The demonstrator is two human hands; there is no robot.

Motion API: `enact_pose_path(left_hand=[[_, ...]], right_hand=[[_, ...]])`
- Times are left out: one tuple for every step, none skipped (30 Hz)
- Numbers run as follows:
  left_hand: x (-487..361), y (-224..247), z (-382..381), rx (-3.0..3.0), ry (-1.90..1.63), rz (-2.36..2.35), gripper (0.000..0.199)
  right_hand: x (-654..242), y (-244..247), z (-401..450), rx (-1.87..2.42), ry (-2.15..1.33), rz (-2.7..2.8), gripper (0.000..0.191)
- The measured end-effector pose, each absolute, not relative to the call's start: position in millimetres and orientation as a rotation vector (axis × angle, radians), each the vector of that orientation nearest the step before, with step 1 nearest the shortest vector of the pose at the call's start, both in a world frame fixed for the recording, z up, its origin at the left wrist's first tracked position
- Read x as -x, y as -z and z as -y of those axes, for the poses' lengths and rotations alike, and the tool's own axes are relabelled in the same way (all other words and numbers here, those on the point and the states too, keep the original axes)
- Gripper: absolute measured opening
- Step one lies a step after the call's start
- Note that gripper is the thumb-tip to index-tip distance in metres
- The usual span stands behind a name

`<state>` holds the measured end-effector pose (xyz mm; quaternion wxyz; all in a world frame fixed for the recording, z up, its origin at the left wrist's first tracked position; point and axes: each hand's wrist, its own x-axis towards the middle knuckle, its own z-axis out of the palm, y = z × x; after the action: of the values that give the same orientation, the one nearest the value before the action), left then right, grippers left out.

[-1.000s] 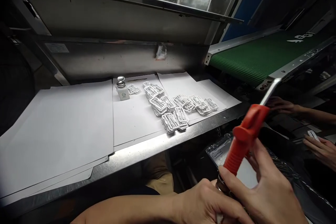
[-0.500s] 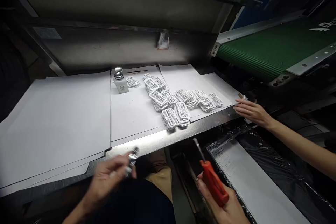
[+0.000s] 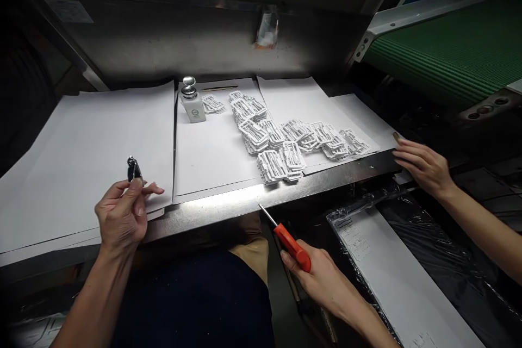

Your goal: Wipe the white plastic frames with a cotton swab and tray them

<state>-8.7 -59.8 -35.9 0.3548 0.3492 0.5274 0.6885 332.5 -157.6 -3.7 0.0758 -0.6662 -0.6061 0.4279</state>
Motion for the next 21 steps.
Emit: enact_pose_path(left_hand=[[10.1, 36.3, 59.9, -0.893, -1.782, -1.335, 0.006], [11.9, 36.8, 59.6, -0.877, -1.784, -1.301, 0.006], [13.7, 37.7, 59.1, -0.862, -1.786, -1.274, 0.006], [15.4, 38.9, 58.3, -0.857, -1.787, -1.273, 0.006], [16.8, 40.3, 57.5, -0.851, -1.788, -1.275, 0.006], [17.9, 41.9, 56.7, -0.845, -1.789, -1.276, 0.006], [18.6, 43.5, 56.0, -0.839, -1.789, -1.276, 0.006], [19.1, 45.0, 55.7, -0.835, -1.793, -1.277, 0.006], [19.5, 46.3, 55.6, -0.833, -1.794, -1.278, 0.006], [19.7, 47.2, 55.7, -0.833, -1.796, -1.278, 0.005], [19.8, 47.8, 56.0, -0.838, -1.797, -1.276, 0.005], [20.0, 48.1, 56.4, -0.847, -1.797, -1.274, 0.005], [20.1, 48.2, 56.8, -0.854, -1.797, -1.270, 0.004], [20.2, 48.1, 57.2, -0.856, -1.797, -1.268, 0.004], [20.3, 48.1, 57.4, -0.853, -1.796, -1.268, 0.005], [20.4, 48.1, 57.5, -0.845, -1.797, -1.270, 0.006], [20.4, 48.2, 57.5, -0.836, -1.799, -1.275, 0.007], [20.3, 48.2, 57.5, -0.828, -1.799, -1.280, 0.008], [20.2, 48.2, 57.5, -0.823, -1.798, -1.284, 0.009], [20.1, 48.2, 57.6, -0.823, -1.796, -1.287, 0.010], [19.9, 48.0, 57.7, -0.823, -1.794, -1.289, 0.011]], right_hand=[[-333.1, 4.8, 157.0, 2.000, -1.295, 1.833, 0.038], [-333.5, 5.7, 156.8, 2.003, -1.313, 1.847, 0.038], [-333.6, 6.6, 157.1, 2.002, -1.335, 1.863, 0.038], [-333.1, 7.4, 157.8, 1.998, -1.361, 1.881, 0.037], [-332.1, 8.2, 158.7, 1.992, -1.386, 1.902, 0.037], [-330.4, 8.9, 159.9, 1.987, -1.405, 1.923, 0.037], [-328.3, 9.5, 161.0, 1.979, -1.422, 1.945, 0.036], [-325.8, 9.9, 161.9, 1.969, -1.436, 1.965, 0.035], [-323.0, 10.3, 162.5, 1.954, -1.451, 1.982, 0.034], [-320.2, 10.5, 162.7, 1.938, -1.467, 1.994, 0.032], [-317.6, 10.6, 162.6, 1.918, -1.484, 2.005, 0.030], [-315.2, 10.6, 162.0, 1.897, -1.498, 2.016, 0.026], [-313.1, 10.5, 161.1, 1.882, -1.504, 2.029, 0.023], [-311.4, 10.3, 160.0, 1.880, -1.497, 2.043, 0.020], [-309.9, 10.0, 158.9, 1.884, -1.482, 2.057, 0.018], [-308.5, 9.4, 157.8, 1.891, -1.463, 2.070, 0.017], [-307.1, 8.7, 156.9, 1.895, -1.449, 2.080, 0.016], [-305.6, 7.8, 156.3, 1.895, -1.443, 2.087, 0.015], [-303.9, 6.8, 155.8, 1.889, -1.446, 2.091, 0.014], [-302.0, 5.8, 155.6, 1.873, -1.461, 2.094, 0.012], [-300.1, 5.0, 155.5, 1.852, -1.482, 2.096, 0.010]])
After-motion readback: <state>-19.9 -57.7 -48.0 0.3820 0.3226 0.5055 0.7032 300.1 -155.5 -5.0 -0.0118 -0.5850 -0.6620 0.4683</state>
